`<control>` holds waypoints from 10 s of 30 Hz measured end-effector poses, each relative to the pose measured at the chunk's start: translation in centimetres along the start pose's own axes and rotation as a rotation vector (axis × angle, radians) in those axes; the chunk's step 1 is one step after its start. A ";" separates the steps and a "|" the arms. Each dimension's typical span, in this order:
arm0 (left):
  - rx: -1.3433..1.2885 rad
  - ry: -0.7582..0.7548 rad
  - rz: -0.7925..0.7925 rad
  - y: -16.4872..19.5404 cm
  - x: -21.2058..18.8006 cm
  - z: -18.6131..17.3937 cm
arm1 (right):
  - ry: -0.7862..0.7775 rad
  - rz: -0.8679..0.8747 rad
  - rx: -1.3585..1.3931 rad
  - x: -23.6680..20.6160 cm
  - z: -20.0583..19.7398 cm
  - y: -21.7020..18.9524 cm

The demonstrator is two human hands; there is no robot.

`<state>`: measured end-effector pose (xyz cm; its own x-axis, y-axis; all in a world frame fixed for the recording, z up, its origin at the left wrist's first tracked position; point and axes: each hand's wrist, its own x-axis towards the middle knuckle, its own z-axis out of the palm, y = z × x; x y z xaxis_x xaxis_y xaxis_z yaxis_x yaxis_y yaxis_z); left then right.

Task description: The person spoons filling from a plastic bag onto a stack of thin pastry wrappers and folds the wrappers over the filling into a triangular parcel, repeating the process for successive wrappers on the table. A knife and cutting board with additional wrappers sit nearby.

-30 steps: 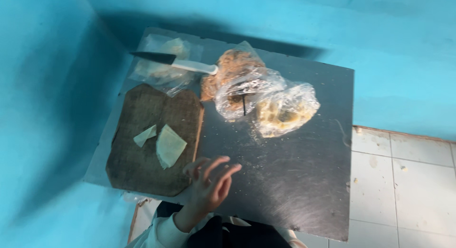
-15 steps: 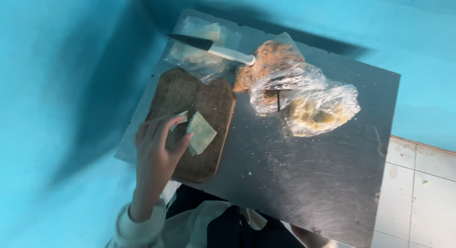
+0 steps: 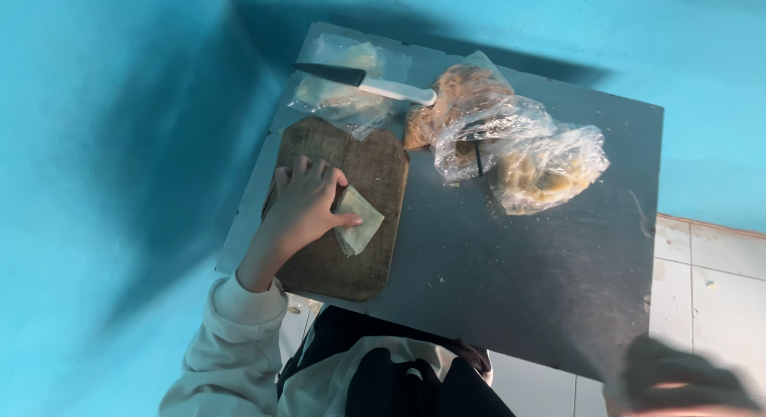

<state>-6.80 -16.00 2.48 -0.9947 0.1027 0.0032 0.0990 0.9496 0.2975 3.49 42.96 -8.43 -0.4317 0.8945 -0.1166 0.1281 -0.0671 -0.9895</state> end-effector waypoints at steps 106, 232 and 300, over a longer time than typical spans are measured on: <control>-2.076 -0.230 -0.123 11.5 4.7 7.3 | -0.946 -0.282 0.226 -13.5 20.7 -9.8; -2.051 -0.374 -0.040 12.4 5.6 4.3 | -1.417 -0.953 -0.447 -14.9 22.0 -10.0; -2.005 -0.362 -0.062 12.4 5.9 4.8 | -1.234 -1.058 -0.727 -14.8 21.5 -11.0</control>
<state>-11.28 -2.22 1.64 -0.9199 0.3724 -0.1227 -0.3432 -0.6136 0.7111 -10.69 21.00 2.37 -0.8946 -0.4195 0.1543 -0.4385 0.7570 -0.4844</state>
